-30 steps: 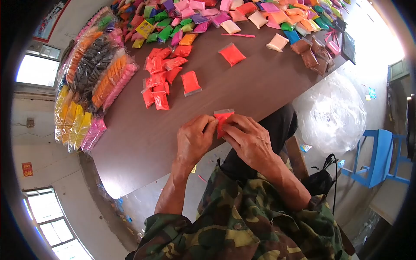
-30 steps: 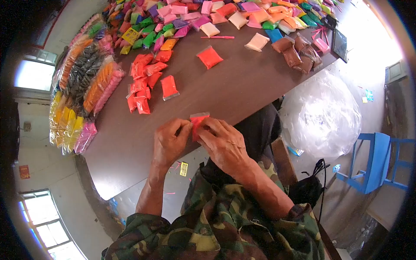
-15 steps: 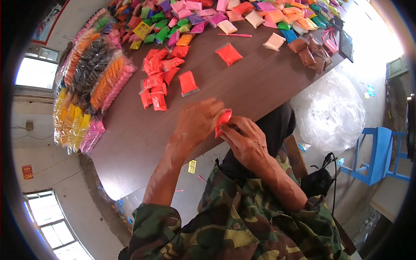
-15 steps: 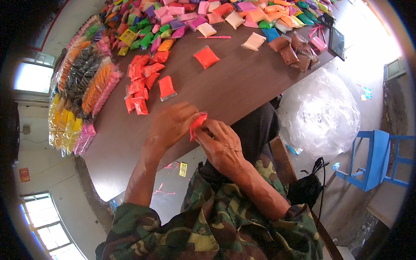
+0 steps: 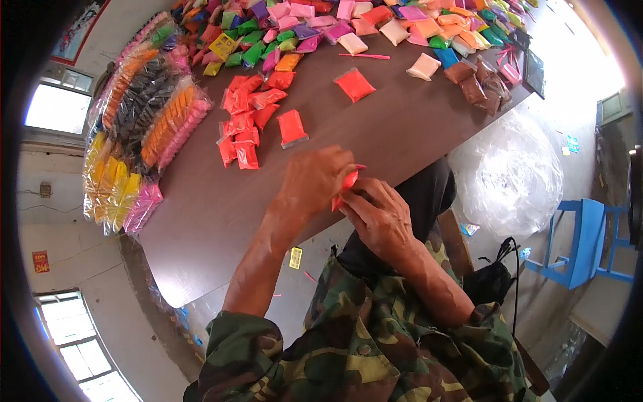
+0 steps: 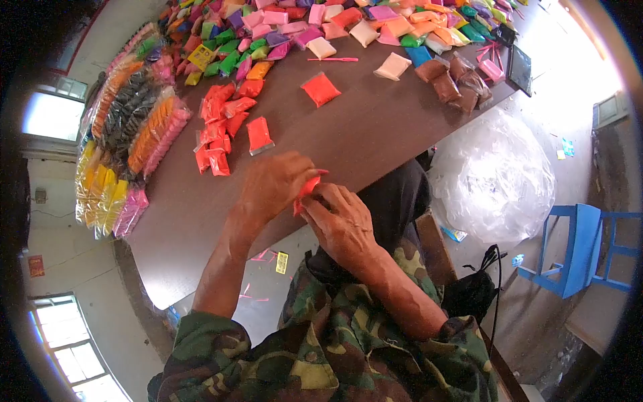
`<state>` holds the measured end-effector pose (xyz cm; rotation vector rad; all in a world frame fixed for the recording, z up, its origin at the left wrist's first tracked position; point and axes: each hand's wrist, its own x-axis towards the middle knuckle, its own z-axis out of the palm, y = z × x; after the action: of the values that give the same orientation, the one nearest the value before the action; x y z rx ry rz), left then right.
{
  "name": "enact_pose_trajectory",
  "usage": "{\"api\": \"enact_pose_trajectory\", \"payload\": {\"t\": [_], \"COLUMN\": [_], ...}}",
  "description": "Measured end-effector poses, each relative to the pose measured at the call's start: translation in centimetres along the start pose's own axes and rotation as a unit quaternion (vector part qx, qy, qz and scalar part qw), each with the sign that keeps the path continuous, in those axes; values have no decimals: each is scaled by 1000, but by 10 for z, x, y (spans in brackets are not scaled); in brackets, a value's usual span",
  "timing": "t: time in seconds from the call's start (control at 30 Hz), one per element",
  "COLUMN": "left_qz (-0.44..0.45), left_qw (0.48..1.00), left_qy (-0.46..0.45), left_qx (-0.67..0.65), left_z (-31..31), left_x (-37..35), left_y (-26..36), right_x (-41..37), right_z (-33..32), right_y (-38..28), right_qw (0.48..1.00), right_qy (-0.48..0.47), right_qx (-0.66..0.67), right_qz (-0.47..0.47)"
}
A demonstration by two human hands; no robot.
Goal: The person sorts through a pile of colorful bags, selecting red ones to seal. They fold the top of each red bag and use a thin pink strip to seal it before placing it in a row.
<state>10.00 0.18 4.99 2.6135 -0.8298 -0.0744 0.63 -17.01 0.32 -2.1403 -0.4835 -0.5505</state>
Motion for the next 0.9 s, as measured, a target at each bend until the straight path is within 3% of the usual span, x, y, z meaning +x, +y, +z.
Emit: {"api": "enact_pose_trajectory", "payload": {"t": [0.1, 0.2, 0.3, 0.5, 0.63, 0.73, 0.9], "left_qz": [-12, -123, -175, -283, -169, -171, -243], "left_qw": [997, 972, 944, 908, 938, 957, 927], "left_qy": [80, 134, 199, 230, 276, 232, 250], "left_qx": [-15, -152, -197, -204, -124, -21, -134], "left_z": [-2, -12, -10, 17, 43, 37, 15], "left_x": [-4, -24, -50, -89, -93, -98, -102], "left_y": [-7, -1, 5, 37, 40, 27, 32], "right_x": [2, 8, 14, 20, 15, 13, 8], "right_z": [-4, -6, -6, -3, 6, 5, 8], "right_y": [0, -4, -7, 0, 9, 4, 5], "right_qw": [1000, 1000, 998, 998, 999, 998, 998], "right_qy": [-2, -18, -45, -29, -16, -22, -6], "right_qx": [6, 1, -23, -47, -43, -55, -68], "right_qz": [5, 21, 26, -18, -27, -14, -14]}}
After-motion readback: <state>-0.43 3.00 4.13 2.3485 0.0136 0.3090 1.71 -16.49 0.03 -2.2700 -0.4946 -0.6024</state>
